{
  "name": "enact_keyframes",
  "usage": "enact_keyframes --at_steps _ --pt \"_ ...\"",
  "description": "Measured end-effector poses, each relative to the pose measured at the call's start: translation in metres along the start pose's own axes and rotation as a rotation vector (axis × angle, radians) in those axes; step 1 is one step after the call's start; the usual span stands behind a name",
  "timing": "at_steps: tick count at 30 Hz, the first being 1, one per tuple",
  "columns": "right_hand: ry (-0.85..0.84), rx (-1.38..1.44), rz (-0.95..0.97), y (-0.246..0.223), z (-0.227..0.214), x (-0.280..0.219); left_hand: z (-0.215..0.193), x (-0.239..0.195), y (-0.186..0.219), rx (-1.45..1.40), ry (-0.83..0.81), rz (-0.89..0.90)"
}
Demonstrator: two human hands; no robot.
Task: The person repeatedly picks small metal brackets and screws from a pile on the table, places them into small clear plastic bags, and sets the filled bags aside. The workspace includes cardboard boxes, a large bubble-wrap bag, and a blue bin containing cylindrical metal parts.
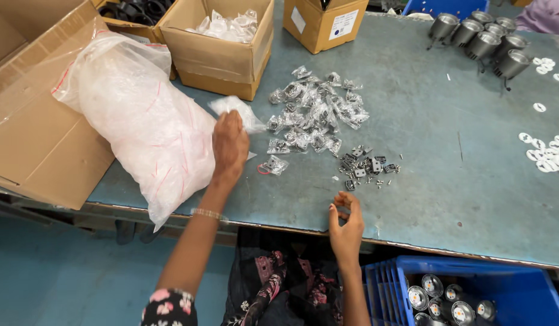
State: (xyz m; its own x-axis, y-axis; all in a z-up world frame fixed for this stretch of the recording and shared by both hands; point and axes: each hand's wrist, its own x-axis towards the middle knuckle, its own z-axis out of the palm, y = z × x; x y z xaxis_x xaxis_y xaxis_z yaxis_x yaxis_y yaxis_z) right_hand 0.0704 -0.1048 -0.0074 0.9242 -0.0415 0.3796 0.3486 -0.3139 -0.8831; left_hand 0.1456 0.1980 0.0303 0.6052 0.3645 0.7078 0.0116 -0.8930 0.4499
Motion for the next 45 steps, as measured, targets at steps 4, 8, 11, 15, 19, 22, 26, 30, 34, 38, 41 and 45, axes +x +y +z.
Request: enact_keyframes --at_steps 4,8,11,15,19,22,26,30,34,38,41,45 --pt "0.028 -0.130 -0.048 0.024 0.007 0.001 0.062 0.032 -0.025 0.347 -0.235 -0.153" --pt "0.030 -0.252 -0.083 0.021 0.013 -0.005 0.091 0.026 -0.028 0.651 -0.258 -0.112" --pt "0.042 -0.281 -0.123 0.011 0.014 -0.005 0.088 0.020 -0.015 0.805 -0.094 0.002" --pt "0.037 -0.327 -0.144 0.006 0.014 -0.005 0.070 -0.026 0.013 0.364 -0.415 0.136" --pt "0.012 -0.325 -0.037 0.011 0.014 -0.006 0.064 -0.072 0.024 0.164 -0.550 0.163" --pt "0.032 -0.490 -0.184 0.015 0.009 0.008 0.069 -0.072 0.020 0.162 -0.551 0.089" --pt "-0.073 -0.677 -0.220 0.029 0.000 0.059 0.064 -0.060 0.016 0.063 -0.578 0.040" --pt "-0.182 -0.815 -0.336 0.049 -0.002 0.100 0.050 -0.044 0.022 0.006 -0.605 0.025" --pt "-0.201 -0.799 -0.369 0.066 0.006 0.113 0.065 -0.021 0.042 -0.224 -0.478 -0.021" --pt "-0.181 -0.772 -0.303 0.081 0.011 0.122 0.116 -0.001 0.072 -0.621 -0.421 -0.004" --pt "-0.170 -0.794 -0.265 0.092 0.006 0.134 0.158 -0.001 0.097 -0.906 -0.542 -0.147" --pt "-0.145 -0.807 -0.226 0.108 -0.003 0.153 0.177 -0.011 0.107 -0.916 -0.447 0.032"
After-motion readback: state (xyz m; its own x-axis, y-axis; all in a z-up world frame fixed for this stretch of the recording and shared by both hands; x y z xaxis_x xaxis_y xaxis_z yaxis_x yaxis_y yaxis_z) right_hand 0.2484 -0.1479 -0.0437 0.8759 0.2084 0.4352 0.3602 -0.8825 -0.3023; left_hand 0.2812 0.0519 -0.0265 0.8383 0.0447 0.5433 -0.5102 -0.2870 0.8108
